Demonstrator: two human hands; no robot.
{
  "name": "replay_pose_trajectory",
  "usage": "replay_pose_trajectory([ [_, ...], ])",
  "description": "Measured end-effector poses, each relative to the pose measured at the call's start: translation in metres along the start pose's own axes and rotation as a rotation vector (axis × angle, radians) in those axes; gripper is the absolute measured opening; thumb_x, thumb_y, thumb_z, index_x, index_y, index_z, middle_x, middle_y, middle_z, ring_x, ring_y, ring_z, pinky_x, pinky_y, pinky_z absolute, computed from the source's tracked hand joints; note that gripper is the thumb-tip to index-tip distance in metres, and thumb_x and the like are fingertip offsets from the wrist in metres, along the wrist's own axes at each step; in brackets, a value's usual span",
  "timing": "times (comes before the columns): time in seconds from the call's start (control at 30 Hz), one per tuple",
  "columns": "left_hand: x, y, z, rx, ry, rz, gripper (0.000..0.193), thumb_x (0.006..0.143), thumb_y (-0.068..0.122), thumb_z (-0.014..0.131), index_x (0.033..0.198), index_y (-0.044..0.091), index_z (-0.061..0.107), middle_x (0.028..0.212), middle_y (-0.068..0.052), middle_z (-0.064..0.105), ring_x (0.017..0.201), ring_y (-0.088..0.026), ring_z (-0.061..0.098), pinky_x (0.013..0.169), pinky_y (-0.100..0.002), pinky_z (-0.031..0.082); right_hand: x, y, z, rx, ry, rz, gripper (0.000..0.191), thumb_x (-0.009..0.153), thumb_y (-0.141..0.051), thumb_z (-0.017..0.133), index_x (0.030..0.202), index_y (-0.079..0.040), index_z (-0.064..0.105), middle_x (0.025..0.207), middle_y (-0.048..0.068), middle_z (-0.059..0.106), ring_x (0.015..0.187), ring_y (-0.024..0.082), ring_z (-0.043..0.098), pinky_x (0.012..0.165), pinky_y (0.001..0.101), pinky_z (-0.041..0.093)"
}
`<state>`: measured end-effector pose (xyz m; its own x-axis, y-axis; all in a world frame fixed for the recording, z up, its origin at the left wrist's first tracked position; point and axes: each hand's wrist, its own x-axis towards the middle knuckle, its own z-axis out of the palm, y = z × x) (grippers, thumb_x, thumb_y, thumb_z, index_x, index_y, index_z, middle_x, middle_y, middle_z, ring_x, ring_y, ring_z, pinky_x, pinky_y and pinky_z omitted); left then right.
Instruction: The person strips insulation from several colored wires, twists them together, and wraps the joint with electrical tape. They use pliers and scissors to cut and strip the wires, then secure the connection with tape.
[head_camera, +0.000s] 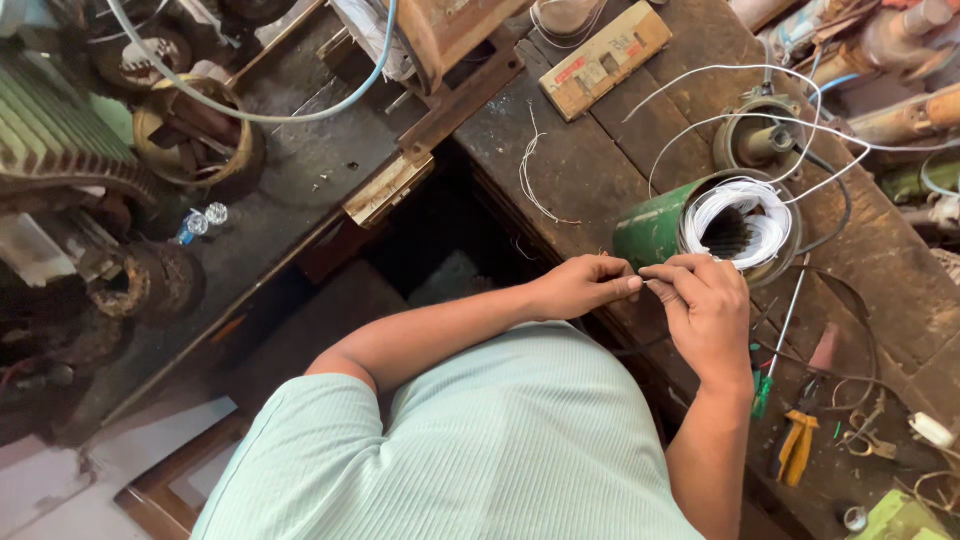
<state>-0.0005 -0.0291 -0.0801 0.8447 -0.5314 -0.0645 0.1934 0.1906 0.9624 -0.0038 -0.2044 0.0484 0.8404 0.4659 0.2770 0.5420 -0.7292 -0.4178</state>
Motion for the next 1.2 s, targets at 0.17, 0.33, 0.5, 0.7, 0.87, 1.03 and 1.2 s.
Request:
replay_pose_trajectory([
  [0.17,-0.006,0.008,0.002,0.043,0.082,0.017,0.036,0.107,0.034,0.058,0.095,0.003,0.07,0.083,-0.003,0.067,0.079,-0.009,0.062,0.076,-0.028,0.053,0.0,-0.004,-0.001,-0.014,0.012,0.05,0.009,0.091,-0.013,0.074,0.099,-0.011,0.076,0.1,0.003,0.069,0.09,0.028,0.061,0.084,0.0407,0.047],
  [0.33,-0.016,0.015,0.001,0.092,0.167,0.053,0.031,0.105,0.03,0.062,0.097,0.0,0.069,0.086,-0.008,0.067,0.082,-0.012,0.061,0.078,-0.029,0.052,0.003,-0.019,0.007,-0.061,0.045,0.057,0.008,0.088,-0.013,0.077,0.095,-0.011,0.076,0.098,0.003,0.069,0.092,0.029,0.062,0.083,0.0425,0.046],
  [0.5,-0.042,0.024,-0.034,0.251,0.046,0.063,0.031,0.106,0.028,0.058,0.102,0.0,0.071,0.091,-0.004,0.065,0.087,-0.012,0.06,0.081,-0.029,0.05,-0.004,-0.049,0.019,-0.098,0.162,0.069,0.016,0.088,-0.014,0.08,0.104,-0.012,0.077,0.109,0.0,0.073,0.097,0.025,0.066,0.086,0.0412,0.049],
  [0.7,-0.076,0.044,-0.08,0.231,-0.014,-0.09,0.032,0.11,0.02,0.057,0.133,-0.002,0.06,0.109,-0.005,0.065,0.096,-0.011,0.062,0.087,-0.026,0.052,-0.044,-0.064,0.033,0.215,0.285,0.214,0.025,0.097,-0.015,0.079,0.12,-0.012,0.07,0.13,0.004,0.066,0.11,0.028,0.067,0.101,0.04,0.054],
  [0.87,-0.093,0.055,-0.104,0.404,0.027,-0.035,0.028,0.115,0.006,0.056,0.14,-0.006,0.053,0.123,-0.012,0.068,0.112,-0.015,0.065,0.102,-0.029,0.052,-0.108,-0.036,0.043,0.418,0.38,0.761,0.017,0.097,-0.019,0.073,0.112,-0.01,0.072,0.119,0.007,0.069,0.098,0.025,0.073,0.077,0.0351,0.061],
  [1.03,-0.11,0.059,-0.111,0.264,0.279,-0.002,0.024,0.114,0.009,0.052,0.134,-0.004,0.051,0.122,-0.007,0.065,0.113,-0.015,0.07,0.104,-0.029,0.057,-0.194,0.03,0.029,-0.023,0.502,1.122,0.02,0.097,-0.023,0.072,0.108,-0.006,0.071,0.105,0.013,0.072,0.096,0.031,0.071,0.085,0.0419,0.057],
  [1.2,-0.125,0.075,-0.111,0.479,0.376,0.168,0.016,0.119,-0.001,0.053,0.133,-0.006,0.05,0.122,-0.013,0.064,0.102,-0.014,0.065,0.09,-0.026,0.057,-0.273,0.103,-0.002,-0.604,0.643,1.467,0.033,0.092,-0.021,0.072,0.122,-0.01,0.062,0.124,0.017,0.059,0.112,0.04,0.062,0.093,0.049,0.051],
])
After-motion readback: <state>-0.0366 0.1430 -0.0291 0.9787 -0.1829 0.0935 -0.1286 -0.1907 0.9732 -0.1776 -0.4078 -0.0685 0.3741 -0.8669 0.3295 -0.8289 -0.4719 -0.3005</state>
